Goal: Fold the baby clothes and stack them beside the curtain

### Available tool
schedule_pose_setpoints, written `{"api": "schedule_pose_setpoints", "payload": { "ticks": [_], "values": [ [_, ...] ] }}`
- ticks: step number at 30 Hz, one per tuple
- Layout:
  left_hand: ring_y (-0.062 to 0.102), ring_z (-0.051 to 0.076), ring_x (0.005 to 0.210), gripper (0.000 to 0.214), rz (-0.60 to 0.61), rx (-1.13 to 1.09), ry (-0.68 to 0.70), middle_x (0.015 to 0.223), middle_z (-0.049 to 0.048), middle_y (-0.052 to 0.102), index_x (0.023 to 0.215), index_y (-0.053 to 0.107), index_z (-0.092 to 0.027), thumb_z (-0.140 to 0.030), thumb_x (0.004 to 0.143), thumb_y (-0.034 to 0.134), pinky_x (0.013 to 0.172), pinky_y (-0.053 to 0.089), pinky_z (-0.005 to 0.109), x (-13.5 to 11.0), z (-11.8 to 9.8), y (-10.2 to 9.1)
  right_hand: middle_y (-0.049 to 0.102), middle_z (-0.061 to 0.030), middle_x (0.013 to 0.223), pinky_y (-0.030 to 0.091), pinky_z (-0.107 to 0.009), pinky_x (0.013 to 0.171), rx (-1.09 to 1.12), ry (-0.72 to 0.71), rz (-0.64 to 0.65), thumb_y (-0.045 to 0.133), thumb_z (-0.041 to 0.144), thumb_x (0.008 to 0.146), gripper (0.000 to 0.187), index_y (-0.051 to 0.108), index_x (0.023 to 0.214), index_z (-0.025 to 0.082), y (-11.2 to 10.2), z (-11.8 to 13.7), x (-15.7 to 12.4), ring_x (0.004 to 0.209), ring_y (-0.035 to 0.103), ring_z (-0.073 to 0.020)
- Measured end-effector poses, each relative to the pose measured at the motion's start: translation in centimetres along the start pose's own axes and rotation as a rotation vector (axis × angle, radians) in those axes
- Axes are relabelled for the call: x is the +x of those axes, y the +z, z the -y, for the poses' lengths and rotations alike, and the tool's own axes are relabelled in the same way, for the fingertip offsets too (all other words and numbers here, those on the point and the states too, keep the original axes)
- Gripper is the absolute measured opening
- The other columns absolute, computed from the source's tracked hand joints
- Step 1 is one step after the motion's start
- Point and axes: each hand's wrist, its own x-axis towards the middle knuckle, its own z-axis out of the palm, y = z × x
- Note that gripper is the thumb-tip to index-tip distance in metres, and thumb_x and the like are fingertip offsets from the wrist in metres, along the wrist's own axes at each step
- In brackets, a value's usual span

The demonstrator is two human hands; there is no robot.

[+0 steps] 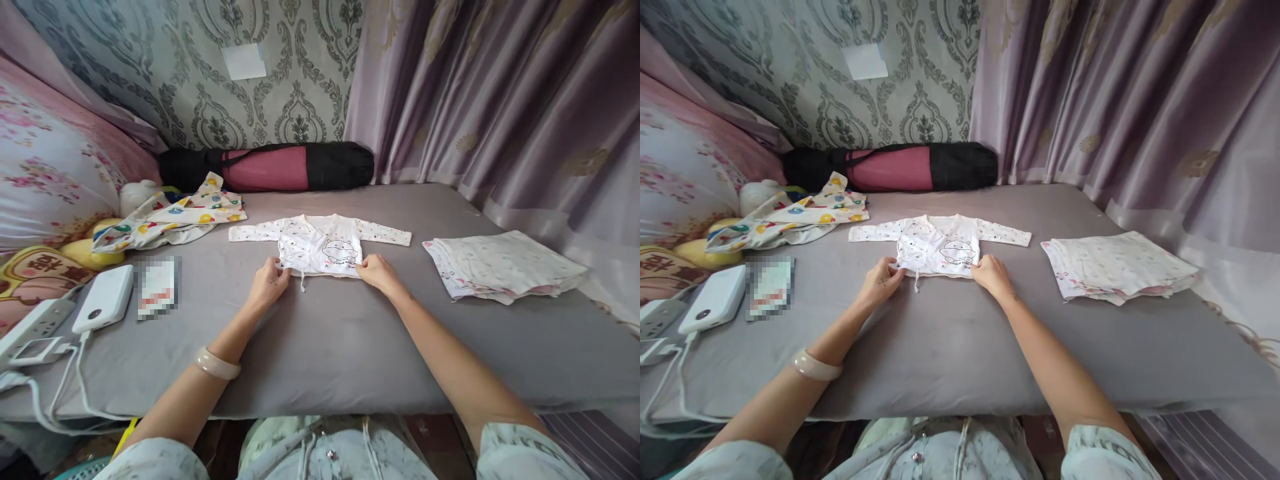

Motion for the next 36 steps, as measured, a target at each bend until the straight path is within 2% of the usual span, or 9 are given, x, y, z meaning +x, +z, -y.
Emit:
{"api": "schedule_pose_setpoints", "payload": {
  "ticks": [4,9,14,22,25,28,31,33,36],
  "values": [
    [0.065,0.022,0.079,0.029,-0.061,0.005,-0.017,0.074,0.0034,0.067,0.111,0.054,-0.019,-0.037,0.09,0.045,0.073,0.044,0.03,0.1,-0.4,0.2,0.07,-0.0078,0.087,0.038,-0.025,0.06,0.058,-0.001,-0.038,0.053,0.034,0.081,0.02,0.065,0.09,0.02,0.4,0.3,-0.2,0.082,0.064,-0.0209],
    [0.063,0.02,0.079,0.042,-0.1,-0.057,0.013,0.078,0.0018,0.067,0.121,0.052,-0.018,-0.025,0.079,0.053,0.075,0.044,0.029,0.3,-1.1,0.2,0.07,-0.0082,0.092,0.041,-0.026,0.065,0.083,0.006,-0.1,0.052,0.035,0.085,0.034,0.056,0.114,0.018,0.8,0.4,-0.4,0.084,0.063,-0.0217],
    [0.06,0.018,0.069,0.033,-0.068,-0.035,0.062,0.066,0.0,0.061,0.103,0.069,-0.021,-0.022,0.079,0.046,0.07,0.045,0.028,0.0,-0.2,-0.8,0.068,-0.0079,0.109,0.043,-0.029,0.076,0.012,-0.212,-0.072,0.045,0.029,0.088,0.046,0.049,0.133,0.024,0.5,-0.3,-0.7,0.097,0.062,-0.024],
    [0.063,0.024,0.086,0.035,0.012,0.235,0.284,0.09,0.0079,0.062,0.104,0.071,-0.023,-0.022,0.082,0.044,0.078,0.048,0.032,-1.0,2.0,-1.1,0.065,-0.0103,0.118,0.04,-0.036,0.086,-0.193,-0.258,0.018,0.038,0.027,0.094,0.041,0.057,0.13,0.028,0.1,-0.1,-1.7,0.113,0.056,-0.0283],
    [0.061,0.025,0.093,0.028,0.056,0.284,0.34,0.091,0.0078,0.059,0.101,0.071,-0.024,-0.029,0.08,0.054,0.083,0.048,0.033,-0.8,2.0,-2.2,0.064,-0.0148,0.112,0.039,-0.038,0.088,-0.312,-0.264,-0.027,0.039,0.031,0.096,0.035,0.068,0.112,0.021,-0.6,0.6,-2.3,0.108,0.057,-0.029],
    [0.059,0.024,0.092,0.023,0.022,0.25,0.361,0.088,0.0079,0.059,0.089,0.072,-0.022,-0.038,0.081,0.057,0.087,0.047,0.035,0.6,0.5,-2.6,0.062,-0.0174,0.114,0.035,-0.04,0.095,-0.364,-0.409,-0.123,0.035,0.029,0.097,0.039,0.071,0.098,0.015,-0.8,2.3,-1.7,0.113,0.053,-0.0293],
    [0.06,0.022,0.089,0.025,-0.008,0.16,0.387,0.083,0.0079,0.063,0.084,0.07,-0.019,-0.032,0.088,0.049,0.083,0.046,0.032,2.8,-2.5,-1.4,0.053,-0.015,0.135,0.026,-0.038,0.107,-0.268,-0.595,-0.103,0.03,0.027,0.098,0.041,0.06,0.123,0.013,0.7,4.9,0.0,0.128,0.042,-0.0257],
    [0.06,0.021,0.086,0.023,-0.026,0.141,0.353,0.084,0.0084,0.065,0.084,0.069,-0.017,-0.021,0.087,0.046,0.081,0.046,0.03,4.3,-4.3,0.2,0.033,-0.0143,0.153,0.017,-0.039,0.113,-0.21,-0.589,-0.064,0.027,0.034,0.099,0.052,0.039,0.143,0.01,2.5,6.4,1.2,0.14,0.026,-0.0247],
    [0.061,0.021,0.088,0.024,-0.08,0.119,0.258,0.089,0.0097,0.067,0.092,0.067,-0.016,-0.015,0.086,0.044,0.08,0.045,0.03,5.7,-5.6,2.7,0.016,-0.0134,0.159,0.007,-0.043,0.116,-0.197,-0.522,-0.01,0.02,0.043,0.099,0.063,0.023,0.15,0.005,5.1,7.5,2.3,0.146,0.011,-0.0252]
  ]
}}
